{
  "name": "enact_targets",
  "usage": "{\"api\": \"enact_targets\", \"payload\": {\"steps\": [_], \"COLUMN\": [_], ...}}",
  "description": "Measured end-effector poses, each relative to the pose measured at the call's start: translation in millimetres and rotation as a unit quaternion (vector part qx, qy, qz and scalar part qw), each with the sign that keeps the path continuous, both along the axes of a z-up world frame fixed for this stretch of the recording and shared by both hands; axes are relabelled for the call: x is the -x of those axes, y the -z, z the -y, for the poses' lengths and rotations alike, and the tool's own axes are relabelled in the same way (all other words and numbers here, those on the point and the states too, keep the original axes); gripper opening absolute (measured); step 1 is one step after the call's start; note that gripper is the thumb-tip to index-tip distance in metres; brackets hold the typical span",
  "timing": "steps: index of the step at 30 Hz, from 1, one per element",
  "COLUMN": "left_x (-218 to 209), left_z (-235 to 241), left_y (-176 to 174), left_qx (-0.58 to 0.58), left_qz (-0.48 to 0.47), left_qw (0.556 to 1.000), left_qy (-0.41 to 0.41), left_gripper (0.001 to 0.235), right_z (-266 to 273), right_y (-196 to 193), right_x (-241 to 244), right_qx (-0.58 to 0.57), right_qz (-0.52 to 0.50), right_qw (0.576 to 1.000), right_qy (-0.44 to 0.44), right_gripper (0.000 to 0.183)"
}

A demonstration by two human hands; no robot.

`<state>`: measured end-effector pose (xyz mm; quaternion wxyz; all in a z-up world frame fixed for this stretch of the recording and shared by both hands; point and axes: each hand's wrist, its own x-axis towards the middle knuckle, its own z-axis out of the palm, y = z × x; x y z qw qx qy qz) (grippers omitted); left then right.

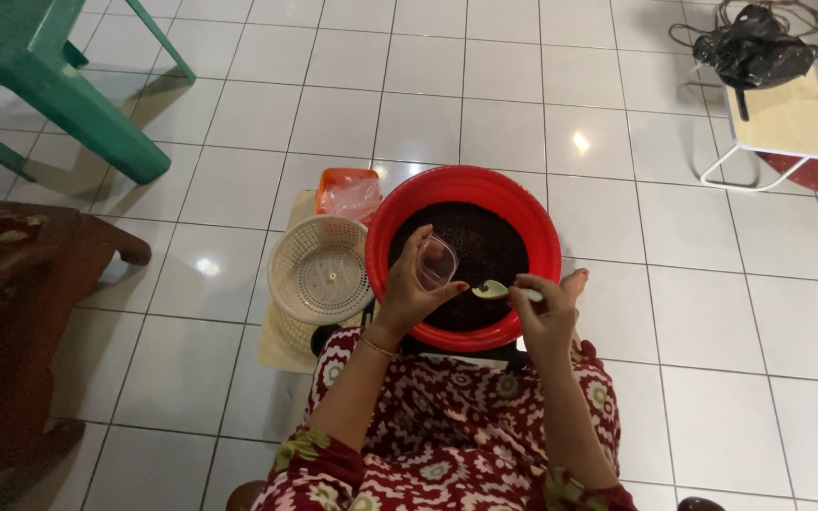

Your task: The person scoops dark grains from a red basin using a light green spoon and transfers them into a small clear plastic container. The person repeats this scooping and pouring action multiple times to fill the container.

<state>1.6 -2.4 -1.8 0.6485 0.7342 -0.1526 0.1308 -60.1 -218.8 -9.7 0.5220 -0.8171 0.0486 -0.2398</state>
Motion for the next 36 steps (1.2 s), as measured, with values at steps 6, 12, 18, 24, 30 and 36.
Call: {"api": "enact_targets", "payload": {"steps": [6, 12, 18, 24, 30, 36], "left_x": [-1.9, 2.6, -0.4, -2.3, 1.7, 3.4], "left_z": [0.7, 0.5, 0.6, 0.5, 0.6, -0.9], "left_y": [4.3, -2.3, 2.4, 6.3, -0.3, -7.5], "left_qx": [-0.007, -0.021, -0.029, -0.034, -0.005, -0.014], "left_qz": [-0.001, -0.001, 0.016, 0.016, -0.02, -0.015], "left_qw": [1.0, 1.0, 0.999, 0.999, 1.0, 1.0], "left_qy": [0.006, 0.013, 0.016, 0.018, -0.005, -0.005], "left_gripper": [0.105, 0.105, 0.105, 0.106, 0.091, 0.092], "right_z": [-1.1, -6.6, -24.9, -23.8, 0.7, 29.9], "right_y": [-12.1, -45.4, -92.7, -85.0, -16.0, 105.6], "right_x": [0.5, 8.4, 17.3, 14.2, -4.6, -35.3], "right_qx": [-0.129, -0.175, -0.09, 0.065, 0.109, 0.179], "right_qz": [-0.008, 0.029, 0.119, 0.157, 0.13, 0.106], "right_qw": [0.991, 0.984, 0.988, 0.985, 0.985, 0.977], "right_qy": [-0.022, -0.024, -0.035, -0.008, 0.023, 0.042], "right_gripper": [0.032, 0.031, 0.028, 0.02, 0.021, 0.022]}}
